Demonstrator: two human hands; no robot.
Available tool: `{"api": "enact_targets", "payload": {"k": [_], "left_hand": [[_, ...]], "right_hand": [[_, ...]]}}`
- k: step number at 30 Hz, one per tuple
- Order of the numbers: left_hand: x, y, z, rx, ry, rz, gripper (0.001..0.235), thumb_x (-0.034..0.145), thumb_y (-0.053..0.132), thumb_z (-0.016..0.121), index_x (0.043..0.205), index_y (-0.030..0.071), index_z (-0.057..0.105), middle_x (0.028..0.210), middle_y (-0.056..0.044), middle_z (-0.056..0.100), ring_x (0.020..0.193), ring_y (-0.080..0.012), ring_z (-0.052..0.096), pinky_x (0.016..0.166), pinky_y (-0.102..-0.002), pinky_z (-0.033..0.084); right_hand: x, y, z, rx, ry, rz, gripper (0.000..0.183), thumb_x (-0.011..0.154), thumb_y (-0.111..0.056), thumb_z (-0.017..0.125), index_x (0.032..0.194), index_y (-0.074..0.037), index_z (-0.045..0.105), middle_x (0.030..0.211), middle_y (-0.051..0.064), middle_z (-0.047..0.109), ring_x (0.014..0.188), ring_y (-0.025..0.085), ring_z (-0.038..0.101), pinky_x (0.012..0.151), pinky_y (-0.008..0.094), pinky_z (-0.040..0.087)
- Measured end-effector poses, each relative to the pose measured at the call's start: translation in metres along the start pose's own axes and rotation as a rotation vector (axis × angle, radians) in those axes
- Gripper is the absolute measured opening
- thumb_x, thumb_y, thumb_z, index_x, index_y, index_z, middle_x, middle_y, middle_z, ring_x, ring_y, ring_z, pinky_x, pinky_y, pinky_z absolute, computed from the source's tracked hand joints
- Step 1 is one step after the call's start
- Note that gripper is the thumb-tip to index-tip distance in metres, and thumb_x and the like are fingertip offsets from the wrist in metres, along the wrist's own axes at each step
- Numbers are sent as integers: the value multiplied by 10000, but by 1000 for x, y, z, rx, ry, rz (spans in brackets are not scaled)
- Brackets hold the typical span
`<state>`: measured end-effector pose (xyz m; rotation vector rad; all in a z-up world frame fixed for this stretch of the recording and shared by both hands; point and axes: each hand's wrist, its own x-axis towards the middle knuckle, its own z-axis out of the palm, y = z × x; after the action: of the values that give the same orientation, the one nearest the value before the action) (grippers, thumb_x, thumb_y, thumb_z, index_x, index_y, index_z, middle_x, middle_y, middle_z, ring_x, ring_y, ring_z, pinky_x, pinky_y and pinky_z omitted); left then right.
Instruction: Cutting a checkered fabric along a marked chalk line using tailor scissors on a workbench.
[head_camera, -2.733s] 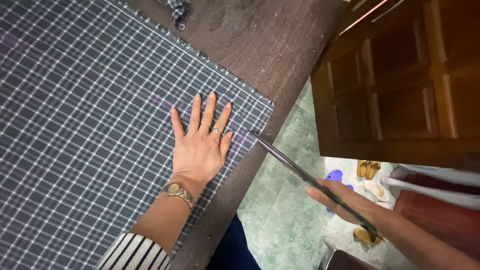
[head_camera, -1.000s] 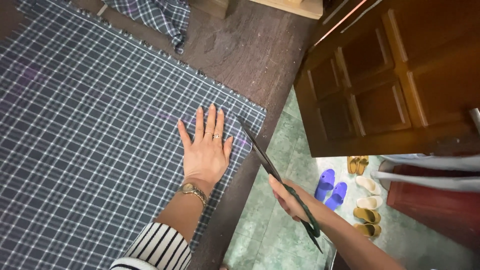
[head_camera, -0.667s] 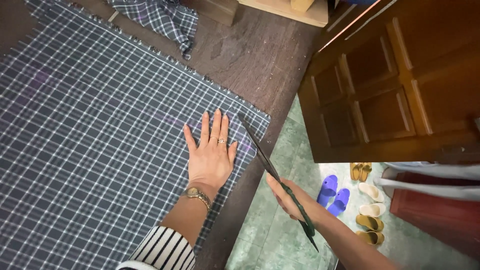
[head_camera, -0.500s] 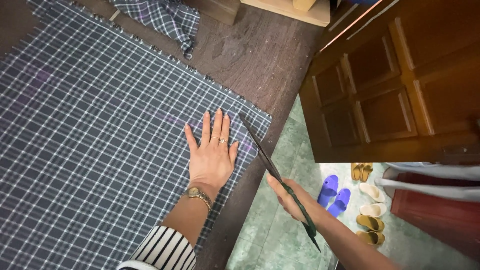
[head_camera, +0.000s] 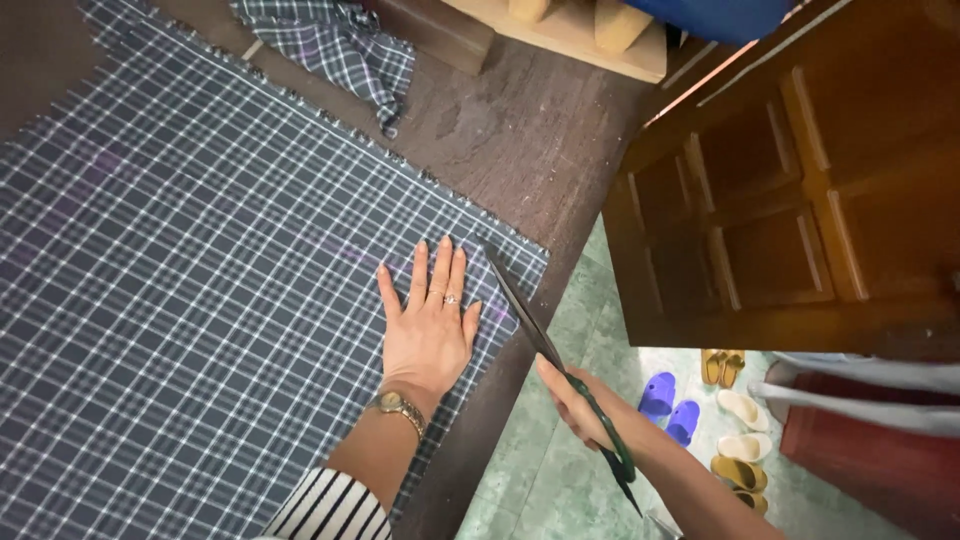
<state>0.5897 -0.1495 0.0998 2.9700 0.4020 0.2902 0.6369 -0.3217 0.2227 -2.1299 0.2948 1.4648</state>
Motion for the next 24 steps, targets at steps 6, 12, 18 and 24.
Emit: {"api": "enact_targets", "payload": {"k": [6, 12, 18, 24], "left_hand": [[1, 0, -2, 11, -3, -4, 632, 986, 474, 180, 1521, 138, 170, 1606, -26, 116, 1489, -274, 63, 1157, -629, 54], [1, 1, -5, 12, -9, -10, 634, 982, 476, 202, 1520, 141, 194, 1607, -28, 132, 1489, -274, 82, 1157, -626, 67], [1, 0, -3, -3, -5, -11, 642, 982, 482, 197, 1525, 140, 175, 1607, -26, 123, 1487, -273, 85, 1161, -629, 54], [0, 0, 1, 8, 8, -21, 655, 977, 510, 184, 1531, 161, 153, 1601, -6, 134, 1484, -261, 90, 1166, -624, 43]], "right_hand": [[-3, -19, 5, -9, 42, 8, 576, 892, -680, 416, 710, -162, 243, 601, -14, 195, 507, 118, 140, 459, 288, 148], [5, -14, 5, -60, 76, -53, 559, 898, -666, 416, 702, -162, 276, 579, -14, 231, 500, 119, 190, 487, 292, 195], [1, -20, 3, 45, 22, -5, 573, 914, -633, 476, 712, -165, 215, 546, -24, 147, 450, 100, 93, 429, 297, 101], [-20, -26, -31, -127, 19, -8, 432, 917, -583, 428, 863, -155, 443, 674, -9, 294, 511, 112, 247, 455, 270, 244]]}}
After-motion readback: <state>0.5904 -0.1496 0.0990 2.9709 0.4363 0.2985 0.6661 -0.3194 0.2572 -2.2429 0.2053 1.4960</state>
